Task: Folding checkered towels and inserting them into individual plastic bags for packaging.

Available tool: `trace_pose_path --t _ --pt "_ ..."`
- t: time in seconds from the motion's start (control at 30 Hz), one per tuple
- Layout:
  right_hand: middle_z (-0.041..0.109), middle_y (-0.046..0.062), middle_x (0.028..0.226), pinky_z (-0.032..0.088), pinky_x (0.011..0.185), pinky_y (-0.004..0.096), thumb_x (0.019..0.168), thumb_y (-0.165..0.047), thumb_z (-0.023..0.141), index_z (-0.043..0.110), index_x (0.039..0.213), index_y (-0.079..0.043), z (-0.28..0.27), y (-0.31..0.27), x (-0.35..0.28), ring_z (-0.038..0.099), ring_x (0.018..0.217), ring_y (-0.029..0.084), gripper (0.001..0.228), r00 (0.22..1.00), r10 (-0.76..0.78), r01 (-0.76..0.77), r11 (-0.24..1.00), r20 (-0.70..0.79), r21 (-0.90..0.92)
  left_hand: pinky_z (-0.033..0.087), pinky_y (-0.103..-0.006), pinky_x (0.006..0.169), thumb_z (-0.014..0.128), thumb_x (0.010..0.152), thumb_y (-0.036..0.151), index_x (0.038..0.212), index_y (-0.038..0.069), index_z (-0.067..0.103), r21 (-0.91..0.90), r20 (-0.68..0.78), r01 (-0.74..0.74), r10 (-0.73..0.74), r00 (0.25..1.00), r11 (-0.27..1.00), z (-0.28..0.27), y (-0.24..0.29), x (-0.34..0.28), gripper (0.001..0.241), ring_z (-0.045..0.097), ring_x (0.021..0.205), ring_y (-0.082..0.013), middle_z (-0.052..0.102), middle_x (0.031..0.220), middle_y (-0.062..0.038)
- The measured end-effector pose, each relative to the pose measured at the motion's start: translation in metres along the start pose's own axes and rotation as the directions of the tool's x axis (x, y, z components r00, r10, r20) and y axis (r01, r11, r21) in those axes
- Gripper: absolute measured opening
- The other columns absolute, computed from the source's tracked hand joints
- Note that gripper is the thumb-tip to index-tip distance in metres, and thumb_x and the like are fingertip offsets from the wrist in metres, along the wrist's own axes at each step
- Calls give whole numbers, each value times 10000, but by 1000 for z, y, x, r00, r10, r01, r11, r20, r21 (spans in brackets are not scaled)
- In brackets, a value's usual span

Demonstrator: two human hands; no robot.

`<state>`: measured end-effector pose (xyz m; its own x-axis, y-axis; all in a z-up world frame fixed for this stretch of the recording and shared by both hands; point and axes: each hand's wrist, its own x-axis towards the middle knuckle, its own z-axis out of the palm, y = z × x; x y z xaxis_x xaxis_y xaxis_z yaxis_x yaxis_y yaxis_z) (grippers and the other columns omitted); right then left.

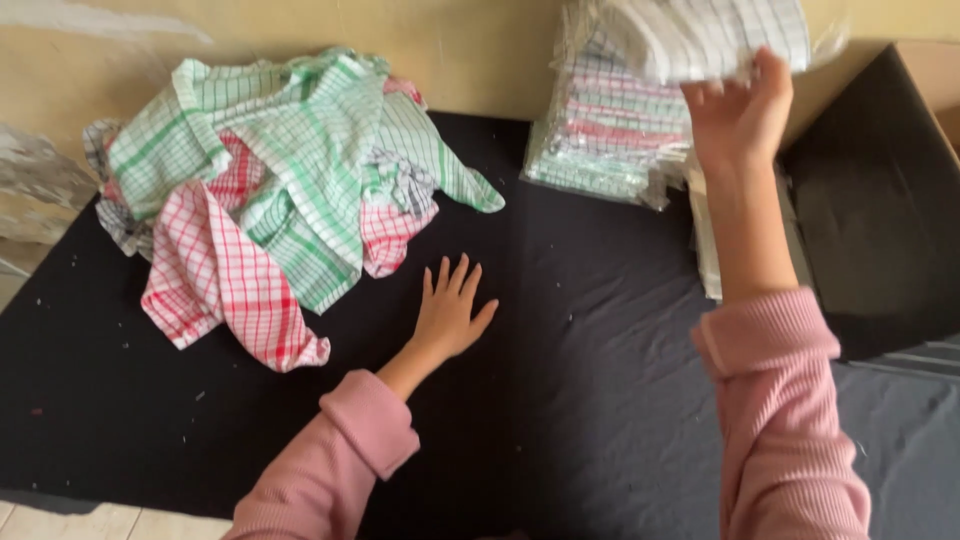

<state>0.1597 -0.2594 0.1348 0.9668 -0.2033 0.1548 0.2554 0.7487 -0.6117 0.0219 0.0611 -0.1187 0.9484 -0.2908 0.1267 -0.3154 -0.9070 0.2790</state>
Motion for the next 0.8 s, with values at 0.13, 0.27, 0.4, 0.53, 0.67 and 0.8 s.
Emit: trace_pose_path --t 0.13,0.27,0.4,0.53,0.67,0.8 --pt "408 30 684 438 676 448 864 -82 635 497 760 -95 2 20 105 460 665 249 174 989 -130 118 981 72 151 88 -632 1198 359 1015 568 1559 59 339 -53 -35 -10 9 999 999 6 -5 1 746 147 1514 -451 237 1651 -168" --pt "608 212 1049 565 688 420 972 -251 544 519 1245 92 16 30 156 668 827 334 439 993 -7 -5 996 -121 -95 198 -656 1165 468 996 545 1499 49 453 10 -204 -65 65 977 998 20 -8 0 706 281 1473 -469 353 1604 -196" --pt "802 157 1117 774 909 312 999 -380 547 551 1290 -1 25 10 115 869 1007 216 478 984 40 -158 654 -174 -740 223 -650 1163 488 990 547 1483 52 476 40 -237 -66 74 969 997 21 -8 -1 699 314 1461 -466 383 1590 -193" --pt "702 36 627 608 558 256 1157 -571 662 729 736 -82 -11 -10 129 693 535 89 649 987 -151 28 -118 46 -993 194 -646 1172 458 996 555 1507 60 441 25 -190 -47 51 981 999 21 -7 0 712 277 1479 -460 355 1606 -182" --pt "348 -48 592 275 377 318 1182 -869 617 406 618 -185 -41 -10 179 349 492 109 911 767 -440 -122 -815 467 -567 178 -647 1176 447 1001 548 1516 57 423 17 -166 -45 47 985 999 18 -6 -1 712 257 1486 -463 340 1612 -189" --pt "536 -77 707 356 503 246 1151 -199 719 632 877 -205 3 1 158 422 568 81 287 311 -226 372 -865 923 -337 236 -655 1155 483 992 550 1482 56 480 64 -244 -64 78 967 996 21 -7 -1 697 328 1456 -461 399 1582 -186"
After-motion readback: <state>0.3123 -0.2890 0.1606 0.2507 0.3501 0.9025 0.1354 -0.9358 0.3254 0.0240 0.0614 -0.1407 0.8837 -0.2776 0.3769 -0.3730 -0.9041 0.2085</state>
